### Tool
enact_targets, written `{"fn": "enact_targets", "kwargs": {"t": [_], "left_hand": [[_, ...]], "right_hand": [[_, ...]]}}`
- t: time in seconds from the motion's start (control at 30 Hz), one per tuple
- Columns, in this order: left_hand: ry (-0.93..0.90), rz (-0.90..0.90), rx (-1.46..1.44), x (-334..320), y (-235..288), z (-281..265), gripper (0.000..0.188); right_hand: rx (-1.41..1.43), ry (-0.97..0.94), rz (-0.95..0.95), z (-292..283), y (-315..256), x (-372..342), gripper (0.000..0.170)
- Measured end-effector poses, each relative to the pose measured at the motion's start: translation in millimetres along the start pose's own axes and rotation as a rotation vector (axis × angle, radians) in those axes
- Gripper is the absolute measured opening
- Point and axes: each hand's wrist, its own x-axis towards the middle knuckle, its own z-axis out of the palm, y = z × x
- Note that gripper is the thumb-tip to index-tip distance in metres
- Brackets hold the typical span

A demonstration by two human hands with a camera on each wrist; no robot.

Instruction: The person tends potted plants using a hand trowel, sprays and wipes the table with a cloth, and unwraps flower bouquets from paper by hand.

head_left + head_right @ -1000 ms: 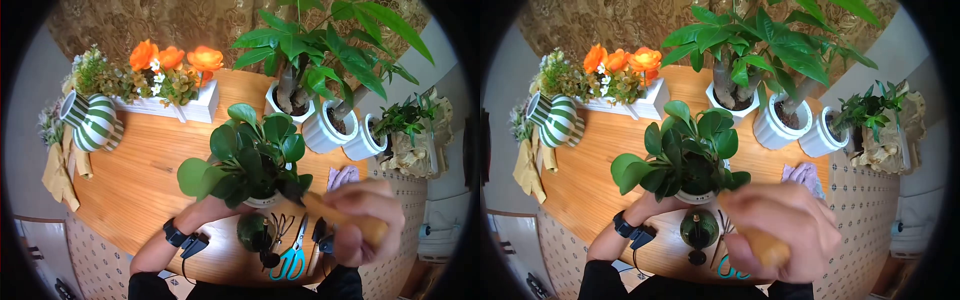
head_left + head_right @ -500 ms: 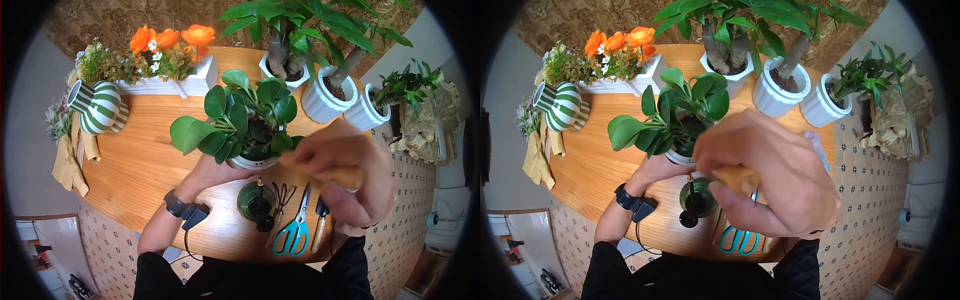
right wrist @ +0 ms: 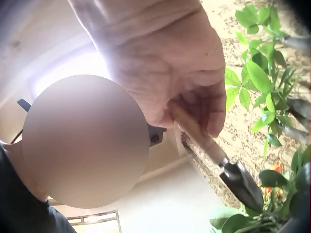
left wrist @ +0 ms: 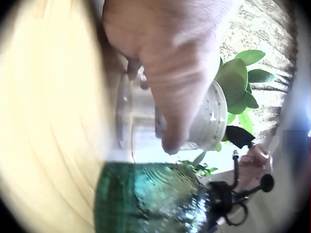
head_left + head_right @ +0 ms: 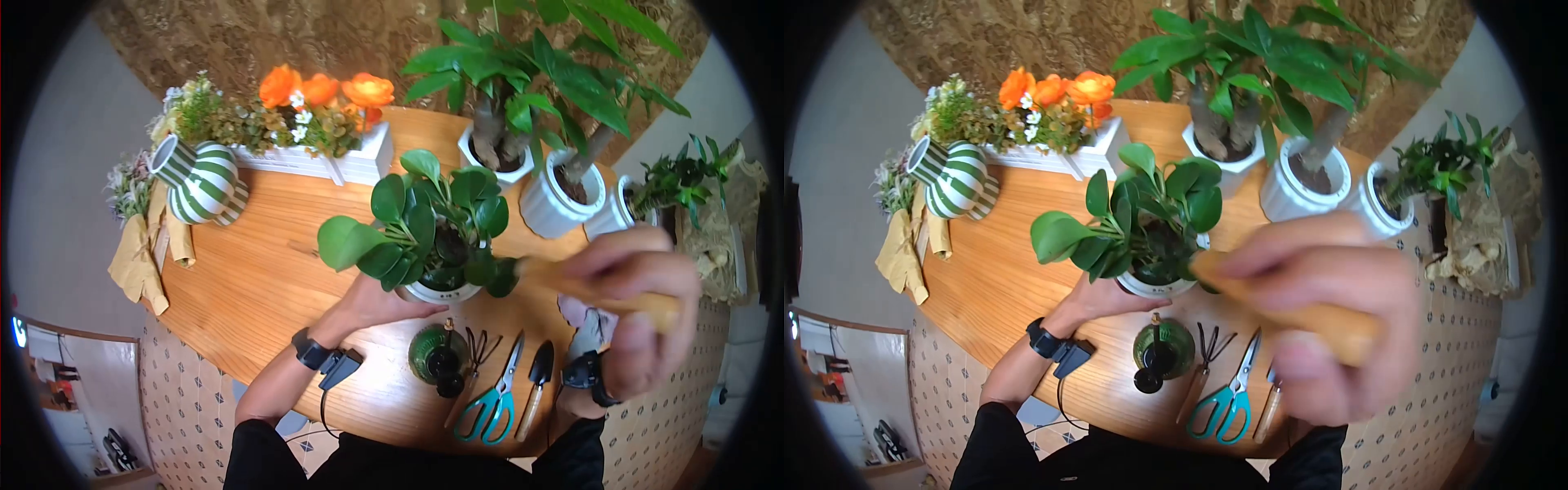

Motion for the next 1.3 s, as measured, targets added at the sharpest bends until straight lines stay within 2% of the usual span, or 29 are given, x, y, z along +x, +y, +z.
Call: {"fn": "enact_targets", "kwargs": {"t": [0.03,0.1,0.13,0.2,0.33,0.37,0.43,0.5,0.57,0.63,0.7,0.73,0.77,0.83,0.87,0.97,1.0,1.1,1.13,1.17,1.3], "left_hand": [[0.01,0.006,0.014,-2.1,1.7,-2.9,0.065],[0.0,-0.09,0.045,-6.3,6.5,-7.4,0.067],[0.038,-0.145,-0.096,-8.8,15.5,-10.7,0.063],[0.106,-0.26,-0.131,-19.3,10.7,-5.9,0.066],[0.247,-0.36,-0.116,-20.1,0.6,-2.7,0.075],[0.25,-0.357,-0.112,-16.7,-0.7,-6.3,0.075],[0.212,-0.236,-0.036,-6.7,-3.8,-14.5,0.075],[0.197,-0.22,-0.113,-0.6,-14.8,-18.8,0.076],[0.044,-0.275,-0.305,5.8,-31.2,-25.4,0.078],[0.0,-0.291,-0.392,12.8,-32.0,-28.8,0.085],[0.101,-0.202,-0.02,12.9,-28.4,-26.3,0.093],[0.164,-0.212,0.053,10.0,-19.1,-21.4,0.102],[0.164,-0.212,0.055,12.7,-8.2,-13.7,0.102],[0.38,-0.197,0.13,16.4,4.7,2.6,0.104],[0.359,-0.186,0.242,18.0,-3.0,7.3,0.103],[0.34,-0.275,0.181,29.1,-13.0,10.5,0.101],[0.375,-0.199,0.171,35.9,-12.6,9.4,0.094],[0.449,-0.298,-0.025,45.6,-22.3,18.1,0.095],[0.481,-0.243,-0.011,47.4,-32.7,21.6,0.097],[0.508,-0.258,0.182,51.5,-25.0,18.9,0.099],[0.542,-0.237,0.157,59.3,-29.1,19.0,0.098]], "right_hand": [[-0.03,-0.118,-0.056,-24.4,-3.1,8.4,0.034],[0.008,0.006,-0.109,-38.6,-6.6,3.1,0.032],[0.005,0.01,-0.12,-41.1,-9.5,2.7,0.032],[0.093,0.129,-0.03,-41.5,-14.4,2.0,0.031],[0.184,0.156,-0.033,-40.4,-12.0,3.4,0.032],[0.156,0.207,-0.027,-39.8,-13.3,2.2,0.032],[0.129,0.258,-0.023,-40.8,-13.5,0.6,0.032],[0.103,0.298,-0.043,-42.1,-11.2,-0.1,0.032],[0.103,0.292,-0.036,-43.1,-12.1,-0.2,0.032],[0.106,0.284,-0.028,-43.9,-11.0,0.1,0.031],[0.104,0.257,-0.048,-44.2,-8.2,0.2,0.031],[0.108,0.258,-0.048,-42.1,-8.0,0.6,0.031],[0.042,0.331,-0.044,-39.2,-9.1,1.2,0.032],[-0.025,0.404,-0.033,-37.7,-10.4,0.0,0.032],[-0.029,0.403,-0.021,-38.7,-10.9,-0.4,0.033],[-0.039,0.406,-0.02,-43.6,-11.1,-1.3,0.034],[-0.043,0.414,-0.026,-45.7,-11.4,-2.5,0.034],[0.012,0.381,-0.012,-55.7,-12.6,-6.8,0.033],[-0.026,0.427,-0.042,-54.8,-10.1,-7.1,0.032],[-0.025,0.425,-0.037,-55.5,-10.1,-8.0,0.032],[0.071,0.454,-0.033,-65.7,-10.8,-13.9,0.036]]}}
